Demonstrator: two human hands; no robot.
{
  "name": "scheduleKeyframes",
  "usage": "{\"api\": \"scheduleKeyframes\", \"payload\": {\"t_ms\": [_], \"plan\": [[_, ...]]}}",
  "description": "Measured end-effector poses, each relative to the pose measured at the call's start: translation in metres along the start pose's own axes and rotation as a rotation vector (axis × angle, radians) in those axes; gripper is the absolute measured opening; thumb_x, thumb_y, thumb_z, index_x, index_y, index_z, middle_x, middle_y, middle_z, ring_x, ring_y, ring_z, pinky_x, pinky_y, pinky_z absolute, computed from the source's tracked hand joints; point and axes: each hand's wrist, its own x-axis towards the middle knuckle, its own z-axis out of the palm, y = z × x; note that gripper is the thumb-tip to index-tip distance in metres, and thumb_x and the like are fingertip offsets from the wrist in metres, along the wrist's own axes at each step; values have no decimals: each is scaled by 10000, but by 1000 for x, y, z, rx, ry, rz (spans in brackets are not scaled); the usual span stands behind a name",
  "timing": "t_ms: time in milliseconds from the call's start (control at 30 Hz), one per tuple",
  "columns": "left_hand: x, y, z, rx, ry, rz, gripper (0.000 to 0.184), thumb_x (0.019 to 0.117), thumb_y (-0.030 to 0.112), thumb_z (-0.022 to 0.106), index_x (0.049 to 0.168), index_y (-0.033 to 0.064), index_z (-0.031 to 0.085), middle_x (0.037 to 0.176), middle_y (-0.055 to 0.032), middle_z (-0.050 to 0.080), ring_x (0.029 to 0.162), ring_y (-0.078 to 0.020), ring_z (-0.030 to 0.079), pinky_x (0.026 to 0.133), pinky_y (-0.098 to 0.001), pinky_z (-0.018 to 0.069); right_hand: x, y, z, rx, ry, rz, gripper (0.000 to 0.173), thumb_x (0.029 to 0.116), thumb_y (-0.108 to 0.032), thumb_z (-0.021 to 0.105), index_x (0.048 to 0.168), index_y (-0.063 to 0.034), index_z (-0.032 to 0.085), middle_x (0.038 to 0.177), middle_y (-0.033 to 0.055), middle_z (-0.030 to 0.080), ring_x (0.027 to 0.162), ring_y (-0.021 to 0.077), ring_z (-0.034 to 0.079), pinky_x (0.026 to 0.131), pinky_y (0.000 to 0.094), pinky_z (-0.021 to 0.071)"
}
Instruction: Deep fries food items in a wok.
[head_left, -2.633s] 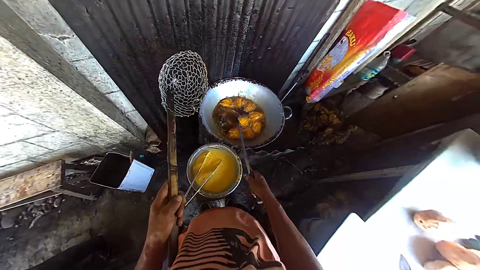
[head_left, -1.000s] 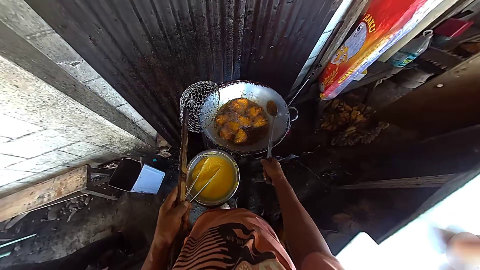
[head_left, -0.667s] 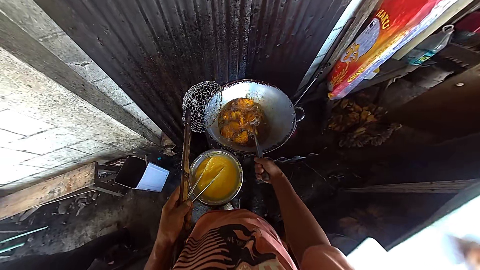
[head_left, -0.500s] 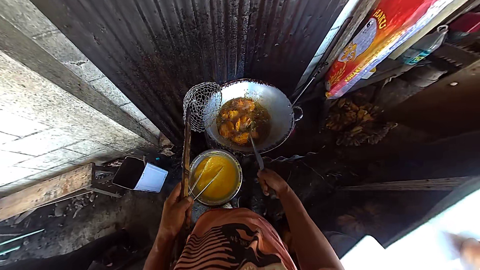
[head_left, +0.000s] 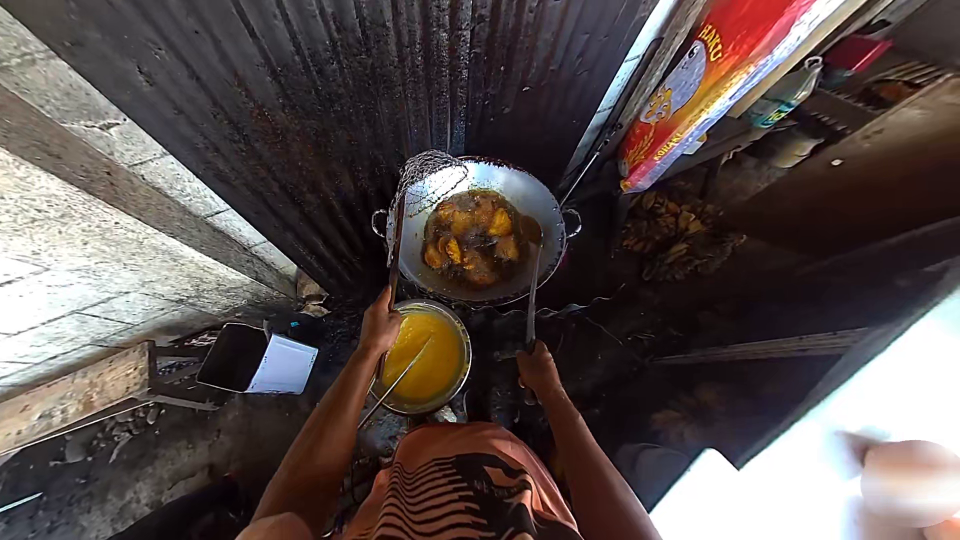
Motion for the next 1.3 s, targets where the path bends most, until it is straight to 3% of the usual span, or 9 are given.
{"api": "scheduleKeyframes", "payload": {"t_ms": [67,233,300,367,500,600,767,1000,1300], "plan": [[14,-2,7,137,-12,8,682,984,43,518,1626,104,297,1337,-234,634,1221,-359,630,1055,-532,483,-4,-4,6,188,-74,31,398,1059,-224,532,1409,-63,431,806,101,545,517,180,542,480,346,513],[6,-23,27,177,-120,-88,691,986,73,498,1635,128,269,1413,-195,599,1265,-320,613,1074,-517,481,-31,-12,12,719,-331,131,158,1098,-238,461,1134,-83,453,605,17,433,406,128,462,380,298,478],[-12,-35,38,55,-126,-150,678,966,100,503,1618,154,322,1190,-173,666,886,-264,684,771,-475,581,-44,-18,12,873,-413,188,143,1091,-252,458,1066,-112,462,577,-4,416,393,110,452,367,284,473],[-32,-37,45,-61,-135,-194,659,962,112,510,1601,164,357,942,-146,649,608,-219,606,556,-417,546,-54,-24,10,981,-493,233,138,1084,-252,456,1034,-123,462,567,-17,409,385,94,449,359,260,464],[-39,-14,46,-181,-200,-243,662,978,81,499,1613,148,323,873,-121,597,550,-181,536,495,-352,486,-49,-34,10,1110,-658,289,260,1081,-269,427,867,-131,480,524,-34,397,372,77,434,360,236,448],[-45,7,44,-322,-208,-309,653,968,53,527,1591,136,350,729,-71,551,470,-141,513,427,-288,463,-27,-37,11,1197,-779,273,258,1075,-256,413,866,-129,496,516,-45,398,371,60,442,364,215,453],[-56,32,49,-542,-203,-412,449,974,-10,525,1415,48,459,673,-70,543,453,-146,526,400,-276,468,-3,-44,18,1117,-747,227,323,1089,-282,398,807,-141,470,509,-42,398,367,74,436,365,229,447],[-47,80,48,-871,-190,-492,151,985,-24,479,1132,12,479,679,-81,555,446,-124,521,387,-237,457,-35,-33,13,861,-588,89,134,1111,-249,415,1108,-116,436,570,-11,406,394,111,456,376,281,477],[-25,133,47,-1217,-103,-629,52,987,-18,462,1014,27,465,657,-75,518,414,-106,472,360,-210,421,-64,-19,29,189,-385,-78,371,1063,-165,509,1401,-74,387,767,95,529,496,178,536,467,341,514]]}}
